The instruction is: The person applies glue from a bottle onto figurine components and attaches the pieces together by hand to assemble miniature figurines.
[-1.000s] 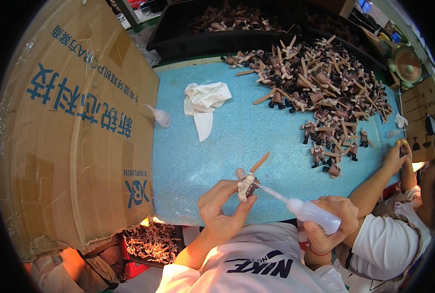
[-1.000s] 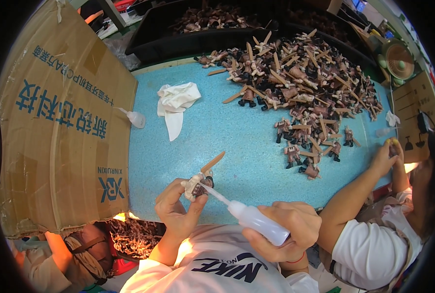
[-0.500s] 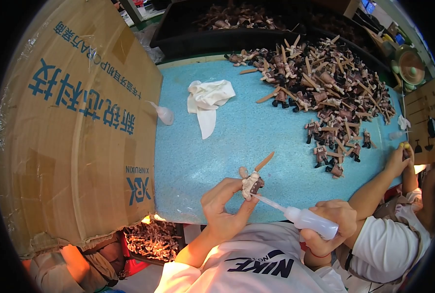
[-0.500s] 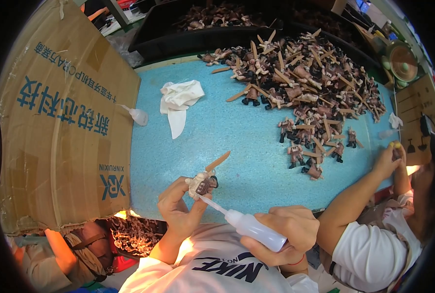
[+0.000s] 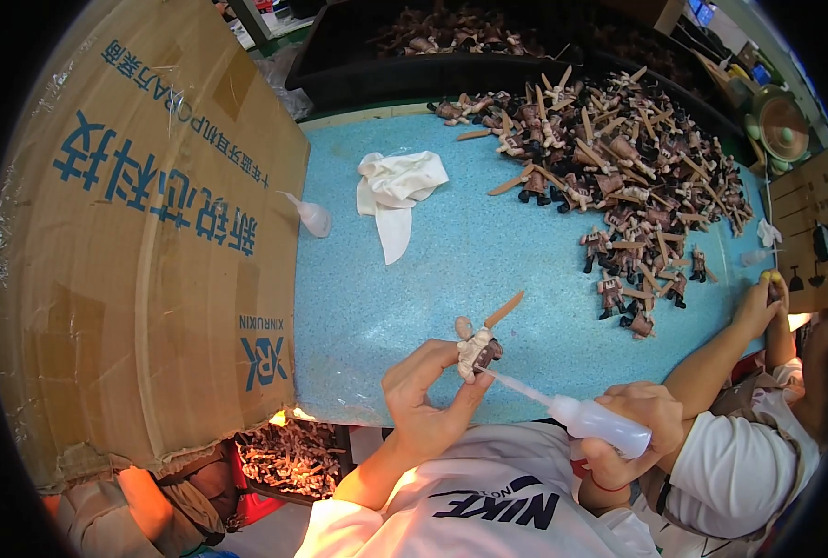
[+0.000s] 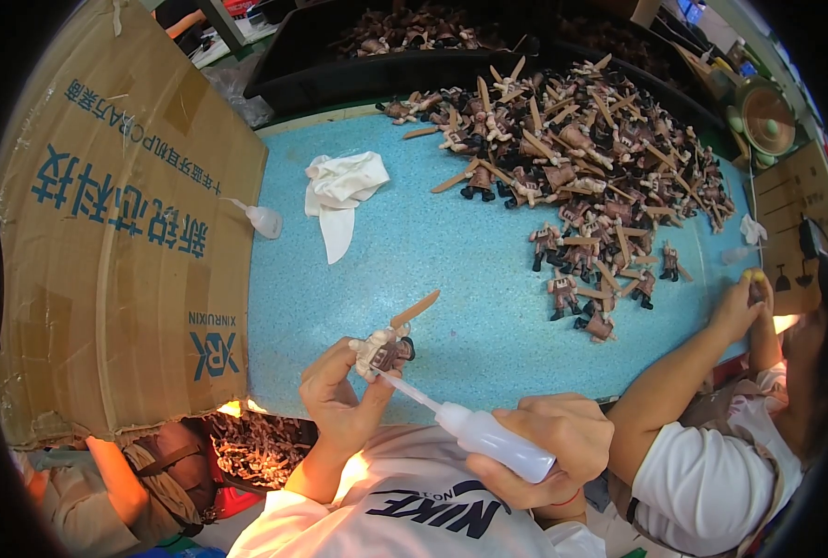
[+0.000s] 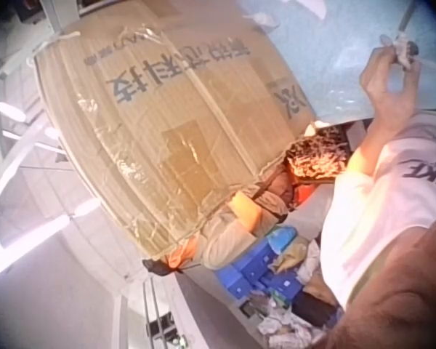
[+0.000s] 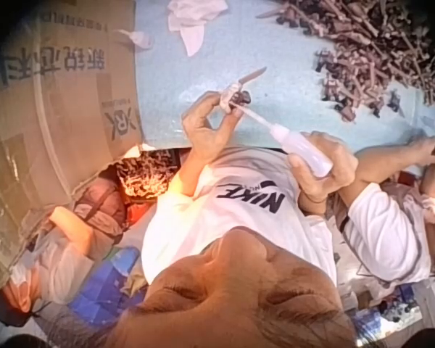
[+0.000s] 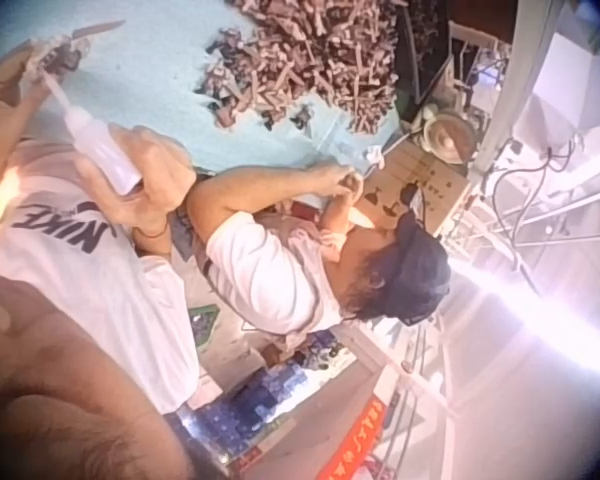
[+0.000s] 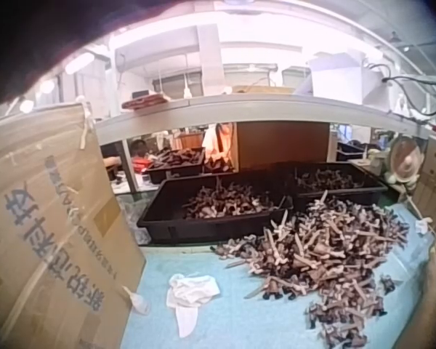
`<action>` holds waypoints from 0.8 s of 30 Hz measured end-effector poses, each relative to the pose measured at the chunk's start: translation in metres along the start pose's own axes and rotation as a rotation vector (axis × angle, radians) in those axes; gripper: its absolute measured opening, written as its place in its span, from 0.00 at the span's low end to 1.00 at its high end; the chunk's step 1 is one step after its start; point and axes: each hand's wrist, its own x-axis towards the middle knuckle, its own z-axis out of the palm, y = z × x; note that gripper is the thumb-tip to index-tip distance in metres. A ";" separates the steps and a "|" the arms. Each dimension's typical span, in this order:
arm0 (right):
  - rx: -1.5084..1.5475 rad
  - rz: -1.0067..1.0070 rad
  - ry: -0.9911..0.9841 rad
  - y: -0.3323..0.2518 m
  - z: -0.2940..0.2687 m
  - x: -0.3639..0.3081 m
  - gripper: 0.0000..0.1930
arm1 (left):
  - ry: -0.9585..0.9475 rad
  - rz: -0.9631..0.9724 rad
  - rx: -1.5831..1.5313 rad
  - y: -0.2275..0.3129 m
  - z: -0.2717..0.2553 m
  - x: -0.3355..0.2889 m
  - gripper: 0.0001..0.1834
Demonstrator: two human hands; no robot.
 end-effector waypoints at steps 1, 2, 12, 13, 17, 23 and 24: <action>0.001 0.000 0.000 0.000 0.000 0.000 0.14 | 0.010 -0.016 -0.023 0.000 0.000 -0.001 0.10; -0.005 0.001 -0.018 0.001 -0.001 0.000 0.14 | 0.020 -0.031 -0.045 0.000 0.001 -0.001 0.09; -0.039 0.072 0.024 0.000 0.000 0.002 0.14 | -0.015 -0.076 -0.033 0.004 -0.002 -0.001 0.12; -0.039 0.072 0.024 0.001 0.002 0.001 0.14 | -0.018 -0.087 -0.042 0.004 -0.002 -0.001 0.11; 0.063 0.076 0.053 0.001 0.001 -0.001 0.14 | -0.013 -0.104 -0.094 0.000 -0.002 -0.003 0.11; 0.001 0.101 0.025 -0.001 0.001 0.001 0.14 | -0.004 -0.145 -0.088 0.003 -0.002 -0.004 0.11; -0.047 0.092 -0.006 -0.001 0.000 0.003 0.13 | -0.005 -0.145 -0.089 0.002 -0.003 -0.004 0.11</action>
